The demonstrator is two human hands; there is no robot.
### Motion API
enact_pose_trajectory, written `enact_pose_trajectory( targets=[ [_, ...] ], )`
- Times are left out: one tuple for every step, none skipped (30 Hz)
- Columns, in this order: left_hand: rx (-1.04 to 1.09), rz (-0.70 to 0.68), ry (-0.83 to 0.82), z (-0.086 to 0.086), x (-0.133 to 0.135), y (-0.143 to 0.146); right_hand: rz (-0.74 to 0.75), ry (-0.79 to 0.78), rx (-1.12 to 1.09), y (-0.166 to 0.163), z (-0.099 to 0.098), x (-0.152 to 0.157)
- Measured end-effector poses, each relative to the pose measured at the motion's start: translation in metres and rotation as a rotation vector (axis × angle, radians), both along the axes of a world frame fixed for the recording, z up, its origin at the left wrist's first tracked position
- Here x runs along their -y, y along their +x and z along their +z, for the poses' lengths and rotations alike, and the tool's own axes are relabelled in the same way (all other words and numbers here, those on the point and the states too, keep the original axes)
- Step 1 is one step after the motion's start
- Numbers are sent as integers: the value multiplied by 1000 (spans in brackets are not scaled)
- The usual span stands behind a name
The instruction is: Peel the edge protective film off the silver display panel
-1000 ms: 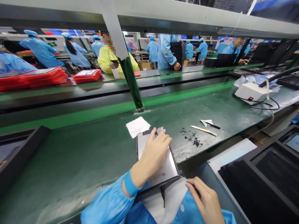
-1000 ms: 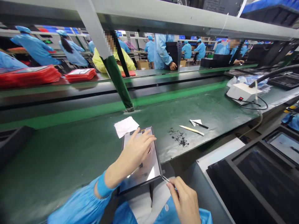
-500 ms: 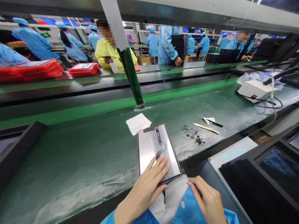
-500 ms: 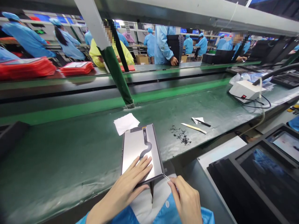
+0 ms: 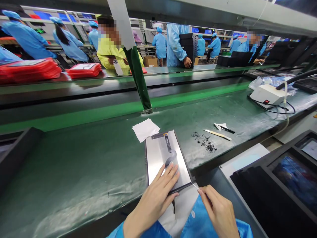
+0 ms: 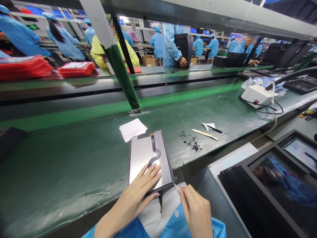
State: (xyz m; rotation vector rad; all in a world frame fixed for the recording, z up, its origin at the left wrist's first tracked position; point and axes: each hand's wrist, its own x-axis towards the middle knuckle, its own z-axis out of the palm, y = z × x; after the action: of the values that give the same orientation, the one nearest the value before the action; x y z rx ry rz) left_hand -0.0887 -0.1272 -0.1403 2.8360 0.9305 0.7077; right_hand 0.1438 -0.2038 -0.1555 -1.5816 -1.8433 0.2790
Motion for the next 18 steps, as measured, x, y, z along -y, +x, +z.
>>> enact_pose_trajectory(
  targets=[
    [3, 1, -1, 0, 0, 0, -14, -25, -34, -1, 0, 0],
    [5, 2, -3, 0, 0, 0, -32, -65, -82, -1, 1, -1],
    [7, 3, -4, -1, 0, 0, -50, -119, -145, -1, 2, -2],
    [9, 3, -4, -1, 0, 0, -68, -186, -221, -2, 4, -4],
    [10, 4, -3, -2, 0, 0, -80, -262, -307, -1, 5, -6],
    [11, 5, -2, -2, 0, 0, -86, -339, -403, -1, 5, -9],
    [12, 7, 0, -3, 0, 1, -84, -418, -505, 0, 5, -11],
    [13, 8, 2, -4, 0, 1, -79, -492, -607, 0, 4, -14],
    [14, 10, 3, -5, 0, 1, -73, -558, -701, 1, 3, -15],
    [14, 13, 4, -5, 1, 1, -71, -610, -775, 2, 2, -16],
    [11, 16, 4, -6, 1, 1, -74, -637, -818, 2, 1, -17],
    [8, 20, 4, -7, 1, 1, -84, -632, -824, 3, 1, -16],
    [4, 24, 4, -8, 1, 1, -99, -596, -795, 3, 1, -15],
    [1, 27, 4, -9, 1, 1, -116, -538, -739, 3, 2, -13],
    [0, 30, 6, -9, 2, 2, -132, -472, -666, 3, 4, -11],
    [2, 34, 9, -9, 2, 3, -143, -407, -589, 3, 6, -9],
    [8, 39, 13, -9, 2, 4, -152, -343, -513, 2, 8, -7],
    [16, 48, 16, -9, 3, 5, -156, -284, -442, 1, 10, -6]
  ],
)
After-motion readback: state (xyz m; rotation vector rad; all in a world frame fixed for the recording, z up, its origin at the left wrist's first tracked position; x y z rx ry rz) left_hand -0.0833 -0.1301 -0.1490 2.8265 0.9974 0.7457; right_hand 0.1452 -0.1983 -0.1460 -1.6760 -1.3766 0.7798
